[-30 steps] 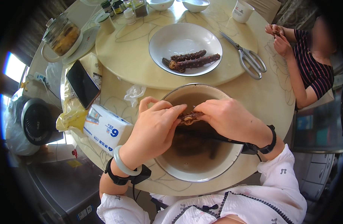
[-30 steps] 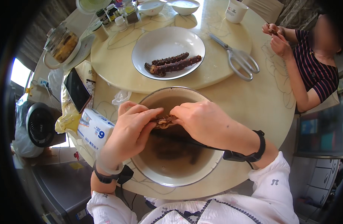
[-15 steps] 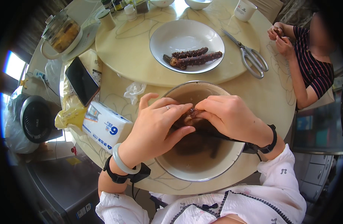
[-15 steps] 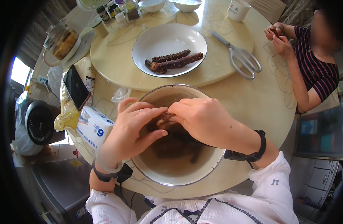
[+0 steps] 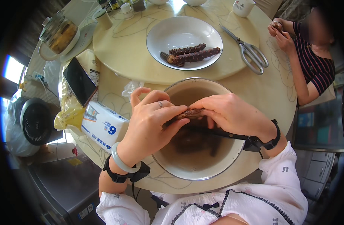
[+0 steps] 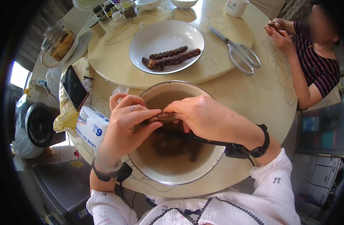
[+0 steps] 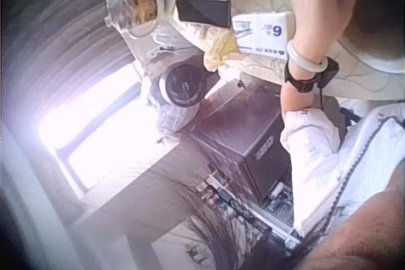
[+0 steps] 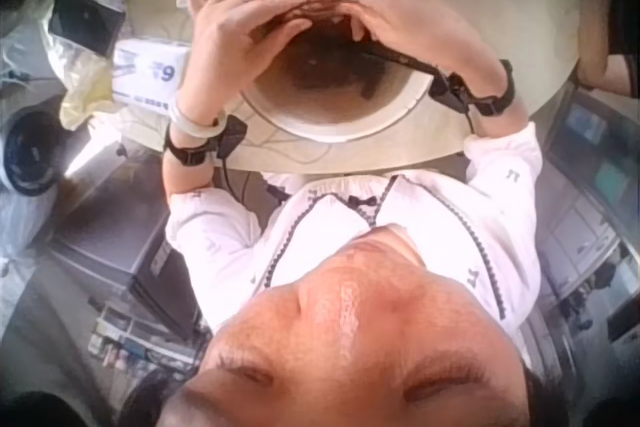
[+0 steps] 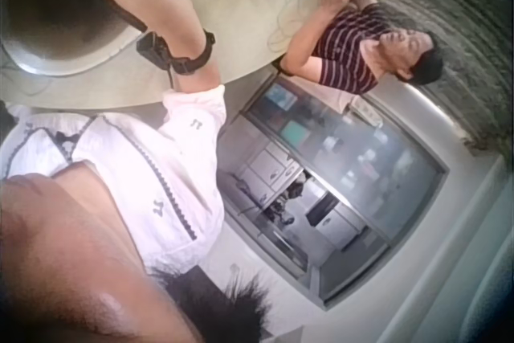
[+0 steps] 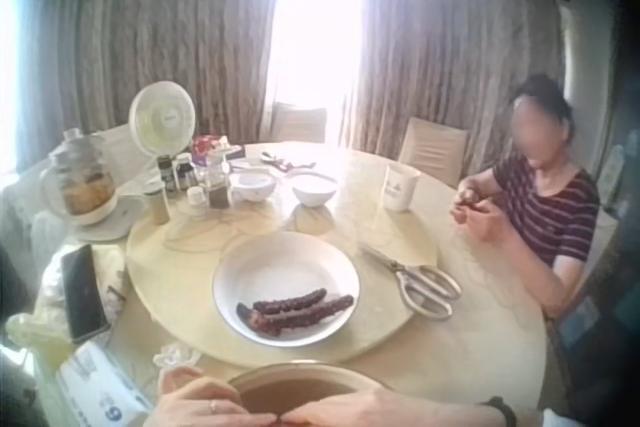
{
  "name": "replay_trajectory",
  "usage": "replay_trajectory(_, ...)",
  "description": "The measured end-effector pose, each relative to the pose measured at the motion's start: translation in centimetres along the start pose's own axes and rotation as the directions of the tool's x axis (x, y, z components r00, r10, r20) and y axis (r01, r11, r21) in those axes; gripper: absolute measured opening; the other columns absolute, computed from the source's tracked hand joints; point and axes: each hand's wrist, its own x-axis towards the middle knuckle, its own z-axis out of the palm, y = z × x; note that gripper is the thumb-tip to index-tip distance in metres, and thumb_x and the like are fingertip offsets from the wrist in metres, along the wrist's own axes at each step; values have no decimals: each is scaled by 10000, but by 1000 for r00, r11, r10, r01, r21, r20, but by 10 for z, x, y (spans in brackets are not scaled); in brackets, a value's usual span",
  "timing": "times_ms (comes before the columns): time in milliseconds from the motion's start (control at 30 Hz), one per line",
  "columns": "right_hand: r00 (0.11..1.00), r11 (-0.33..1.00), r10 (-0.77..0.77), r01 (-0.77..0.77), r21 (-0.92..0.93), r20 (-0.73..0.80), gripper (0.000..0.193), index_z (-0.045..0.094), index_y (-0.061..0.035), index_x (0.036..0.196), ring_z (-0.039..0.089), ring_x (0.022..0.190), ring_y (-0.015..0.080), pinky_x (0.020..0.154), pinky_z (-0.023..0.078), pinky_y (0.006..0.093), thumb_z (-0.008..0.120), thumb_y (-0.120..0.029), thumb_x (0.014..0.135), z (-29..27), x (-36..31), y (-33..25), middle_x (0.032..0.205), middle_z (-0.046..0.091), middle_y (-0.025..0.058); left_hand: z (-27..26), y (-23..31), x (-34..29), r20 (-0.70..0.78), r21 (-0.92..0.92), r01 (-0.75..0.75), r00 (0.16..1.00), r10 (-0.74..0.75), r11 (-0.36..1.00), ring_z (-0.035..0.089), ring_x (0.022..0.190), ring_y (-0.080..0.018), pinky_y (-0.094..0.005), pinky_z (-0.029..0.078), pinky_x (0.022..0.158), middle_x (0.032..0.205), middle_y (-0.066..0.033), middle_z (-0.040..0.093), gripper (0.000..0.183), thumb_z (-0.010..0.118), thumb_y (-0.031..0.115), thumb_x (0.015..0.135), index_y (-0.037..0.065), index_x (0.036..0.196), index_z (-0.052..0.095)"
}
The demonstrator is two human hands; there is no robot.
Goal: The person cleans a sea cucumber over a bowl of water by tearing it open by hand and scrubbing it with a small brush.
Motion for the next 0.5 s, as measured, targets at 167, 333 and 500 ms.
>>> replay_trajectory(167, 998, 997, 10, -14, 79, 57, 367, 642, 45, 1235, 727, 788, 292, 733, 586, 385, 574, 36, 875, -4, -5, 3, 1013, 720, 189, 0, 1, 1, 2, -8, 6, 1000, -6, 1000, 613, 923, -183, -435, 333, 991, 779, 23, 690, 289, 868, 166, 741, 109, 1010, 779)
replay_trajectory(333, 1000, 990, 14, -17, -141, -25, 403, 647, 10, 1255, 720, 830, 280, 756, 584, 377, 592, 48, 858, -9, -7, 4, 1051, 716, 165, 1, 3, -1, 51, 123, 4, 999, -11, 992, 631, 963, -207, -536, 317, 1033, 787, 9, 688, 230, 806, 184, 804, 96, 1009, 751)
replay_trajectory(500, 973, 907, -229, 220, -358, 18, 365, 679, -40, 1216, 683, 890, 287, 802, 564, 385, 685, -34, 851, 8, -4, 13, 1039, 709, 109, 3, 11, -3, 117, 253, -26, 993, -4, 967, 627, 1012, -211, -565, 295, 1060, 860, -10, 694, 229, 778, 176, 824, 91, 1033, 741)
